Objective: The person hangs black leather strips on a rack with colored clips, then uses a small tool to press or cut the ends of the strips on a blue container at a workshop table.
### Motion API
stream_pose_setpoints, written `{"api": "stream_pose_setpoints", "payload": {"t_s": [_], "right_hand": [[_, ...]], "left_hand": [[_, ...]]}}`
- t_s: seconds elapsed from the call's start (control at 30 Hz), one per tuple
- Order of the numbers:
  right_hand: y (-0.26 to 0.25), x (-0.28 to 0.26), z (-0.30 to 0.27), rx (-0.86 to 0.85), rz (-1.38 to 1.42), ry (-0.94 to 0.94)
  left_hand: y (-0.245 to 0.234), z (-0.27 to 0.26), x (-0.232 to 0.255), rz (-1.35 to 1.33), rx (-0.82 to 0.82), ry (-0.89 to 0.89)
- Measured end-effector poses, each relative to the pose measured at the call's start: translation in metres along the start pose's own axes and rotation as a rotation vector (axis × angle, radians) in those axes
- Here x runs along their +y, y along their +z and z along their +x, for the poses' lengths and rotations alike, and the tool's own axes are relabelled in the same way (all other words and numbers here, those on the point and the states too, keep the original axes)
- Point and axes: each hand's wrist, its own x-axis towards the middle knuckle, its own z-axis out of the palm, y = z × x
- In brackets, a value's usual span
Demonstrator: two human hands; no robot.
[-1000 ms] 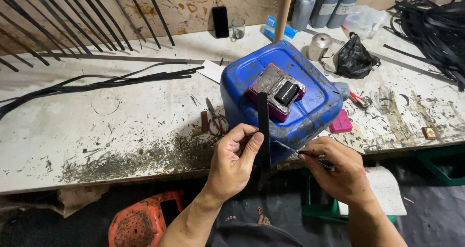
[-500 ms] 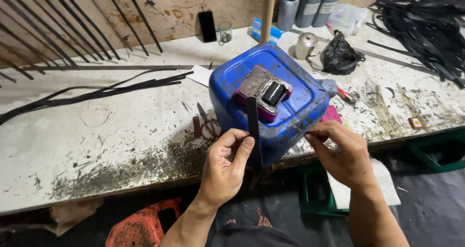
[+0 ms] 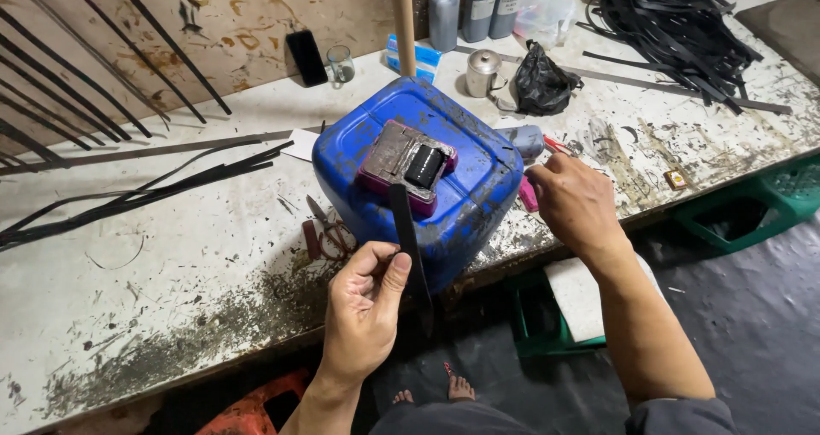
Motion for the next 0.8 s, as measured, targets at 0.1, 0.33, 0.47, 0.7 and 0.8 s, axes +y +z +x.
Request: {"api": "stream_pose_setpoints", "payload": {"t_s": [0.1, 0.33, 0.47, 0.7, 0.8], "right_hand": [[-0.017, 0.000, -0.003, -0.193, -0.083, -0.029], [-0.050, -0.003, -0.002, -0.224, 0.053, -0.012], [-0.067, -0.022, 0.003, 0.039, 0.504, -0.067], [-0.038, -0.051, 0.012, 0.080, 0.713, -0.081], [-0.028, -0.056, 0.018, 0.086, 0.737, -0.058]], "left_hand": [[0.001, -0.001, -0.001, -0.014, -0.003, -0.009], [0.003, -0.002, -0.003, -0.017, 0.018, 0.003], [0.005, -0.003, 0.000, -0.016, 0.014, 0.031], [0.007, -0.004, 0.001, -0.021, 0.006, 0.073], [0.006, -0.004, 0.000, -0.029, 0.015, 0.073]]}}
